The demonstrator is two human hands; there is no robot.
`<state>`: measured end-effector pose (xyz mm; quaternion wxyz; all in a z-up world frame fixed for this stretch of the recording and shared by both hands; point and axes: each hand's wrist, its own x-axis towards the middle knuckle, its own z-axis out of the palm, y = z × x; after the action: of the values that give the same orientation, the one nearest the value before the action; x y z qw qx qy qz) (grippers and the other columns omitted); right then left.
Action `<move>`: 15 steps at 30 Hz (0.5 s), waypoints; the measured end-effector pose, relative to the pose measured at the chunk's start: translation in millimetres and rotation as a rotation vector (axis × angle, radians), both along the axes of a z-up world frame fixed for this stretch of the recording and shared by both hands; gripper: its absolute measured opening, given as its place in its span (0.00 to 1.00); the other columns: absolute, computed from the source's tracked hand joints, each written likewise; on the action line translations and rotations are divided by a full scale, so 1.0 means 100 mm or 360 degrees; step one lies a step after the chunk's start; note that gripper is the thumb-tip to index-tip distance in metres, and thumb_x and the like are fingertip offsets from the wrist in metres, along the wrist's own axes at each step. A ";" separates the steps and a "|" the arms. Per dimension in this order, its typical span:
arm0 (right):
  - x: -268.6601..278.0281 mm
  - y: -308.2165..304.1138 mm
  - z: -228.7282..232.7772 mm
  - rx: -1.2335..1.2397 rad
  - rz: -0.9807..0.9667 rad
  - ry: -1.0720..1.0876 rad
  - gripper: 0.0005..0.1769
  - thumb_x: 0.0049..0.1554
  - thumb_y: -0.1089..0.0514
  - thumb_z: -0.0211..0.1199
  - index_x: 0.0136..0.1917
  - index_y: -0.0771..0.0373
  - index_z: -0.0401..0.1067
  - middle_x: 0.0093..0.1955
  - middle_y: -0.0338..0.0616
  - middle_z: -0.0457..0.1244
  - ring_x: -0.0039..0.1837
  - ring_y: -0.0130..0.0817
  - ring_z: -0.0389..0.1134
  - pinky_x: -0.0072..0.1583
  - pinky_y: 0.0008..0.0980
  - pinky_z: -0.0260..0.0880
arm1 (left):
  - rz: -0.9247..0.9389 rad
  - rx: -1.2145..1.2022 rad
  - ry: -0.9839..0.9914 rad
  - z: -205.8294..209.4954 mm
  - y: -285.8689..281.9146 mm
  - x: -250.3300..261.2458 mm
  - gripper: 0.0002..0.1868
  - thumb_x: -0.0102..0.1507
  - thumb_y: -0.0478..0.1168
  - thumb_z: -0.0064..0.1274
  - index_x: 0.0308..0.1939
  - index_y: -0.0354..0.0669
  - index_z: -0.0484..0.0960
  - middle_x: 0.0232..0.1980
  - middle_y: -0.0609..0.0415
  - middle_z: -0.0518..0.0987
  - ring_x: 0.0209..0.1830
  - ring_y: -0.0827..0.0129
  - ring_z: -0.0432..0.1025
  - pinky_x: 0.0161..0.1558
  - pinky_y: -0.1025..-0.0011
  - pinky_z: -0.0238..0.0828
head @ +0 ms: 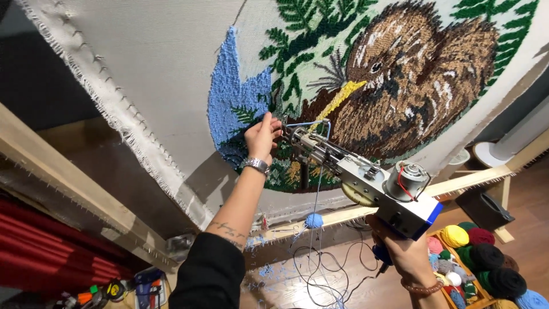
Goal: Using a tufting gun to fill in a design with yarn on a stretched canvas frame to create a rug.
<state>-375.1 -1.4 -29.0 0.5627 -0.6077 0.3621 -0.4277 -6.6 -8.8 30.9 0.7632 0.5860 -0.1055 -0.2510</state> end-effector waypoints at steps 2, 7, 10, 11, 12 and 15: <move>0.00 0.01 -0.03 -0.0011 0.0033 -0.0003 0.15 0.51 0.60 0.73 0.43 0.74 0.74 0.29 0.55 0.67 0.25 0.39 0.64 0.26 0.36 0.68 | 0.0015 0.0016 -0.0011 -0.05 -0.07 0.05 0.17 0.69 0.49 0.54 0.45 0.39 0.88 0.39 0.54 0.88 0.24 0.77 0.78 0.16 0.85 0.54; 0.04 0.04 0.01 0.0147 -0.0024 -0.0035 0.21 0.49 0.61 0.74 0.53 0.74 0.73 0.36 0.57 0.67 0.33 0.42 0.67 0.33 0.39 0.72 | 0.0073 -0.0106 -0.0326 -0.27 -0.15 0.14 0.10 0.69 0.36 0.54 0.41 0.35 0.89 0.36 0.50 0.86 0.29 0.71 0.78 0.33 0.78 0.82; 0.07 0.07 0.02 0.0104 -0.0052 -0.0085 0.20 0.49 0.62 0.74 0.53 0.74 0.75 0.36 0.56 0.68 0.34 0.40 0.67 0.32 0.37 0.70 | -0.0156 0.0165 -0.0801 -0.59 -0.05 0.16 0.22 0.70 0.31 0.52 0.20 0.45 0.81 0.31 0.52 0.85 0.51 0.67 0.85 0.43 0.79 0.87; 0.07 0.04 -0.02 0.0105 -0.0051 -0.0085 0.20 0.49 0.62 0.74 0.53 0.74 0.75 0.36 0.56 0.68 0.34 0.40 0.67 0.32 0.37 0.70 | -0.0155 0.0165 -0.0801 -0.70 -0.01 0.17 0.22 0.70 0.31 0.52 0.20 0.45 0.81 0.31 0.52 0.85 0.51 0.67 0.85 0.43 0.79 0.87; 0.06 0.01 -0.06 0.0140 -0.0030 -0.0051 0.21 0.49 0.61 0.74 0.53 0.75 0.74 0.36 0.59 0.68 0.33 0.42 0.68 0.32 0.40 0.71 | -0.0508 0.0500 -0.0948 -0.82 0.04 0.18 0.16 0.66 0.26 0.50 0.28 0.50 0.84 0.48 0.55 0.85 0.44 0.74 0.81 0.35 0.80 0.80; 0.06 -0.03 -0.15 0.0162 0.0005 -0.0003 0.23 0.50 0.61 0.73 0.54 0.77 0.73 0.37 0.62 0.69 0.33 0.47 0.69 0.32 0.44 0.74 | -0.0953 0.0714 -0.0975 -0.93 0.17 0.19 0.21 0.62 0.26 0.48 0.54 0.53 0.80 0.69 0.54 0.79 0.54 0.72 0.74 0.42 0.73 0.75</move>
<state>-369.1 -4.8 -44.2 0.5937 -0.5785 0.3819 -0.4085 12.1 8.2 -62.5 0.4459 0.7270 -0.4328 -0.2921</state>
